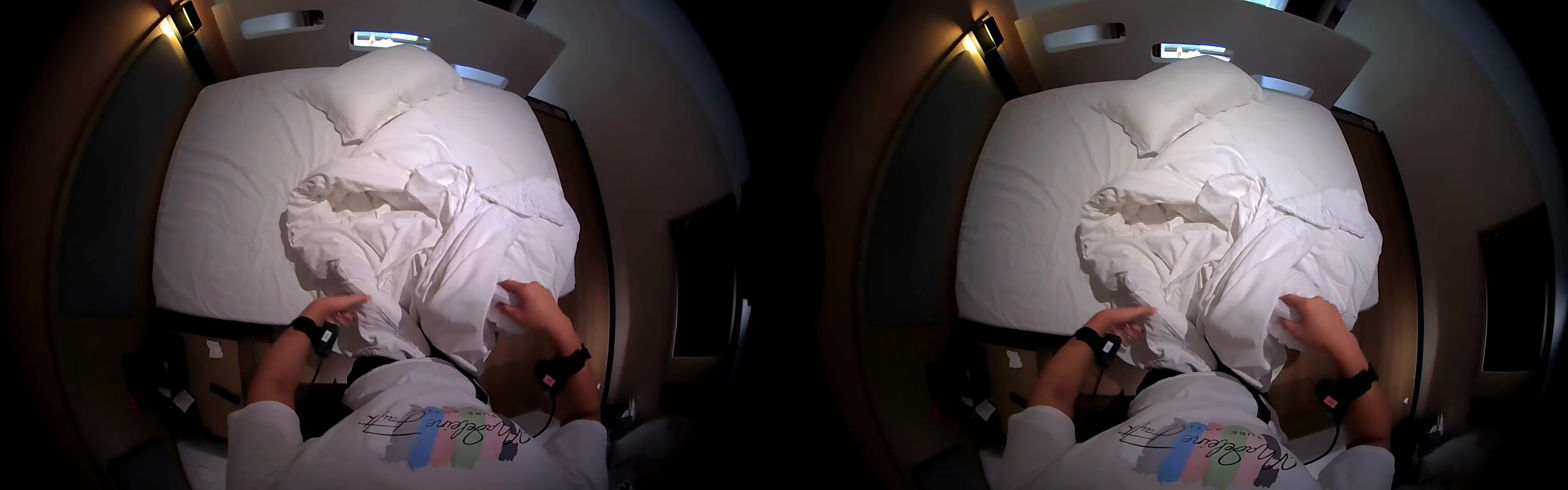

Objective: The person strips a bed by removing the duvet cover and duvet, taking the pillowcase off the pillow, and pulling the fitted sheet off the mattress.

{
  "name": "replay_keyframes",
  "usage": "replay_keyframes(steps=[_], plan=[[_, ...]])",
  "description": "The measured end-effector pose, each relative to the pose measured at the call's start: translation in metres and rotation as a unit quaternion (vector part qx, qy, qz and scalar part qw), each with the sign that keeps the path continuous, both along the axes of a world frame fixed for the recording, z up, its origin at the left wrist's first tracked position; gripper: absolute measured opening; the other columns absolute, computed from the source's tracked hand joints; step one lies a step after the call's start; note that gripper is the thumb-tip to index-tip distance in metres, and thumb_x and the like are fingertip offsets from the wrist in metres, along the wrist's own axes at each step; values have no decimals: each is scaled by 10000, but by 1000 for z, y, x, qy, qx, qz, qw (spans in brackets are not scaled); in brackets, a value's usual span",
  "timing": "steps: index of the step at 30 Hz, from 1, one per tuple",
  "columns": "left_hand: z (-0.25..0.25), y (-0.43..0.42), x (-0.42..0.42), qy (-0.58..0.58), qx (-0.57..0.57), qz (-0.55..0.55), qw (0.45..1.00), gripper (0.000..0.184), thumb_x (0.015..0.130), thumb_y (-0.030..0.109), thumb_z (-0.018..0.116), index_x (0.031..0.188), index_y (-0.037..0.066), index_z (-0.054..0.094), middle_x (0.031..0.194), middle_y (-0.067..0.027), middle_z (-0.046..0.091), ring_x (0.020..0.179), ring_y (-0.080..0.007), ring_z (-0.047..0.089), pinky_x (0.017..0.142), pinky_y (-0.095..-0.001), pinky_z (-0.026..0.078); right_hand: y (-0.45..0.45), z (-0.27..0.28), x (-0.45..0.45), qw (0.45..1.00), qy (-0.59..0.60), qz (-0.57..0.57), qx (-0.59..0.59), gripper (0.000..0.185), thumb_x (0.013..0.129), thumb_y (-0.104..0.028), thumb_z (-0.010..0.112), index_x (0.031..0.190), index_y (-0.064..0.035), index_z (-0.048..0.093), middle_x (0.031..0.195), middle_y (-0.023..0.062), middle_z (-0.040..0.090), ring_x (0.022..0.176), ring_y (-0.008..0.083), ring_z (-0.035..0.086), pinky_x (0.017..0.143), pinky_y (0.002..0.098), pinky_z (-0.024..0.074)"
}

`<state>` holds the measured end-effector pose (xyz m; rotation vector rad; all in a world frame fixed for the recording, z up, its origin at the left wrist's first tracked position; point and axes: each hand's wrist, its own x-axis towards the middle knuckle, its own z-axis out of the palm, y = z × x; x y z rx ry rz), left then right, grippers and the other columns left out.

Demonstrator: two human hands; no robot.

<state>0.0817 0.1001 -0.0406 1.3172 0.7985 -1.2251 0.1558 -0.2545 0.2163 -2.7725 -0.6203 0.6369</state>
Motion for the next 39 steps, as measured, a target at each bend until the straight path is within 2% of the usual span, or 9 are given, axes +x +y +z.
replay_keyframes(steps=[8, 13, 15, 16, 21, 23, 27, 33, 39], plan=[[-73, -29, -37, -125, -175, 184, 959, 345, 826, 154, 588, 1141, 71, 472, 1040, -63, 569, 1008, -215, 549, 802, -385, 478, 1, 2, -6, 998, 34, -26, 38, 414, 687, -246, 661, 1064, -89, 597, 848, 188, 624, 800, 355, 588, 717, 395, 466], [-34, 73, -19, -166, -282, 518, 790, 372, 895, 232, 328, 1171, 43, 490, 1194, -130, 523, 1105, -282, 488, 921, -462, 385, -21, 15, 1, 997, -1, -56, 62, 396, 673, -232, 671, 1033, -75, 616, 859, 178, 630, 791, 322, 609, 707, 354, 471], [74, 123, -34, -372, 103, 152, 910, 291, 817, 190, 486, 1035, 12, 562, 1131, -169, 536, 995, -229, 511, 811, -384, 410, -28, 25, 7, 994, -48, -93, 25, 343, 672, -193, 655, 989, -64, 633, 840, 172, 633, 753, 310, 614, 684, 343, 476], [129, 147, -41, -388, 295, -1, 873, 257, 778, 168, 564, 967, -3, 597, 1099, -188, 542, 940, -202, 523, 755, -345, 423, -26, 34, 8, 988, -77, -135, -1, 282, 679, -134, 625, 946, -46, 647, 805, 151, 644, 702, 253, 628, 656, 311, 478], [225, 244, -70, -391, 555, 352, 644, 185, 806, 179, 537, 886, 13, 545, 826, -151, 561, 791, -260, 531, 741, -353, 420, -89, 56, 44, 942, -196, -184, 199, 218, 693, -31, 525, 872, 25, 636, 743, 89, 645, 704, 112, 586, 651, 245, 453], [261, 297, -88, -392, 768, -135, 488, 157, 818, 174, 526, 879, 36, 568, 808, -175, 579, 809, -309, 544, 751, -389, 425, -98, 76, 60, 916, -218, -185, 282, 229, 690, -2, 474, 858, 47, 622, 758, 71, 639, 724, 109, 572, 668, 240, 447], [302, 441, -132, -215, 802, -56, 555, 134, 839, 130, 491, 842, 29, 578, 793, -211, 574, 802, -341, 564, 718, -416, 457, -117, 131, 81, 909, -275, -173, 262, 244, 709, 4, 438, 879, 50, 607, 782, 59, 633, 740, 112, 565, 685, 235, 441], [274, 574, -258, -459, 693, 271, 485, 216, 858, 147, 492, 983, -13, 564, 919, -184, 595, 890, -288, 574, 775, -372, 453, -282, 132, 109, 817, -450, -348, 93, 186, 809, -180, 583, 895, -20, 627, 734, 87, 615, 698, 127, 556, 655, 278, 432], [294, 496, -140, -651, 602, 144, 439, 295, 893, 140, 489, 1117, -51, 511, 1126, -147, 538, 1059, -213, 498, 925, -316, 374, -195, 120, 128, 853, -369, -340, 142, 145, 738, -124, 597, 821, -8, 624, 696, 87, 612, 667, 129, 550, 634, 281, 435]])
